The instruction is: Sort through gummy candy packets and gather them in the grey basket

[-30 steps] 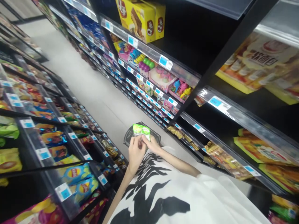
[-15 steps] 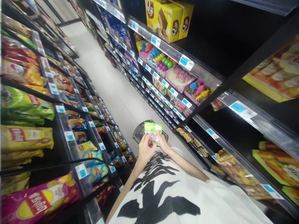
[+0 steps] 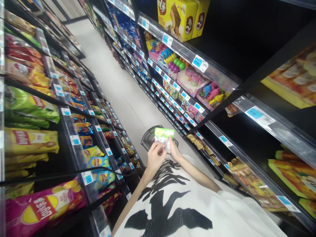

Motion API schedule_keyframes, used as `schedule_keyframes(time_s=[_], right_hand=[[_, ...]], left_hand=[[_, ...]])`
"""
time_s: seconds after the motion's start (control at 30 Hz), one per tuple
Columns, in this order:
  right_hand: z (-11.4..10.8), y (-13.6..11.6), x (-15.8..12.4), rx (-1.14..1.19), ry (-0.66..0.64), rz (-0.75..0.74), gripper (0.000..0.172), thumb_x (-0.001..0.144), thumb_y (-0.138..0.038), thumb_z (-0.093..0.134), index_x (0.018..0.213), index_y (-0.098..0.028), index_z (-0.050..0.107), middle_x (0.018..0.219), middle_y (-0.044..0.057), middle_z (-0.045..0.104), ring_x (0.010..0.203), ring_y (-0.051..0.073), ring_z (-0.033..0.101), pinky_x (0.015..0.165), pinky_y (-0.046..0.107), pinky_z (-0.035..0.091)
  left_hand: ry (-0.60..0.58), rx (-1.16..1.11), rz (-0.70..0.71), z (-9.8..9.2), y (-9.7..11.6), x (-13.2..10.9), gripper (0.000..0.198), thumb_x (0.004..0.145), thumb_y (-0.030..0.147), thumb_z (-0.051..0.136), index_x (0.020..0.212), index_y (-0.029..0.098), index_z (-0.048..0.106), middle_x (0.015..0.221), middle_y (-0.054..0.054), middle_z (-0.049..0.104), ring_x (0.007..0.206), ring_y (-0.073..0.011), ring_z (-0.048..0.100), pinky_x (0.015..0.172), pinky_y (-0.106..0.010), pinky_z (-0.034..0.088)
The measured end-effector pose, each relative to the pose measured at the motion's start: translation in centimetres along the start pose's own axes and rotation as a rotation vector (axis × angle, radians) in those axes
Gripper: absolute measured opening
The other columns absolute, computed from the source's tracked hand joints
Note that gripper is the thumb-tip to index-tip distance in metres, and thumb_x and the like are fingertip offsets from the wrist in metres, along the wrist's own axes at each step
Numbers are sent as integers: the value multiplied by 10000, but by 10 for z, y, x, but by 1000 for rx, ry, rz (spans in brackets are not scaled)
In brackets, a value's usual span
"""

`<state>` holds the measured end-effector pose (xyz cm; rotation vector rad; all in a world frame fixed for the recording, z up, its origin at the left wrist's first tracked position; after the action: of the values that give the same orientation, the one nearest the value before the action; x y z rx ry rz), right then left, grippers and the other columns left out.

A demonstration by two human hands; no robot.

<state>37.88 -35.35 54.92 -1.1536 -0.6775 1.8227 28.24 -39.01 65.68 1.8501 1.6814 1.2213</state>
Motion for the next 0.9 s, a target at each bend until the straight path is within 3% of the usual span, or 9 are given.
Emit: schedule_keyframes(time_s=[0.23,0.4,0.63,0.77,0.9], right_hand=[[-2,4,1,9,5,12,787,847,-824,469,1131,-122,685,983,117,730,1042,221,680,968,327,526],[-3,8,1,41,8,58,797,853,-817,467,1179,-117,661,1029,128,730,1052,231,685,931,326,546],[1,3,-2,233,15,154,744,925,-751,434,1298,-130,604,1079,134,726,1032,234,706,887,352,581],[7,-1,-5,240,-24,153,734,947,-739,399,1320,-138,595,1082,137,727,1034,242,706,858,356,593],[9,-1,-7,256,-26,170,722,961,-717,393,1353,-139,574,1089,139,726,1042,248,704,846,356,597]], left_hand=[[-23,-4,-53,4,-6,-3,295,841,111,567,1091,195,698,833,2,578,669,-77,563,644,-196,542],[25,-45,-168,-1,-16,-4,627,794,145,633,1397,203,476,894,3,590,716,-92,576,634,-200,567],[174,120,-99,-24,-6,-3,1030,722,284,790,1570,196,211,1211,-122,573,1076,-226,589,793,-326,550],[139,83,-144,-21,-12,-4,1092,732,282,784,1597,208,121,1193,-106,609,1088,-233,615,908,-381,526],[123,80,-163,-19,-14,-5,1098,738,299,783,1601,218,111,1172,-95,625,1083,-237,626,904,-378,527]])
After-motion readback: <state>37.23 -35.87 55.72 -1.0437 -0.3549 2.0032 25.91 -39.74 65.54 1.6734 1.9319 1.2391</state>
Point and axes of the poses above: each hand's wrist, its own x-axis towards the middle knuckle, its own z-axis out of the palm, y = z × x, the point moved 10 cm from there along x, towards the middle knuckle
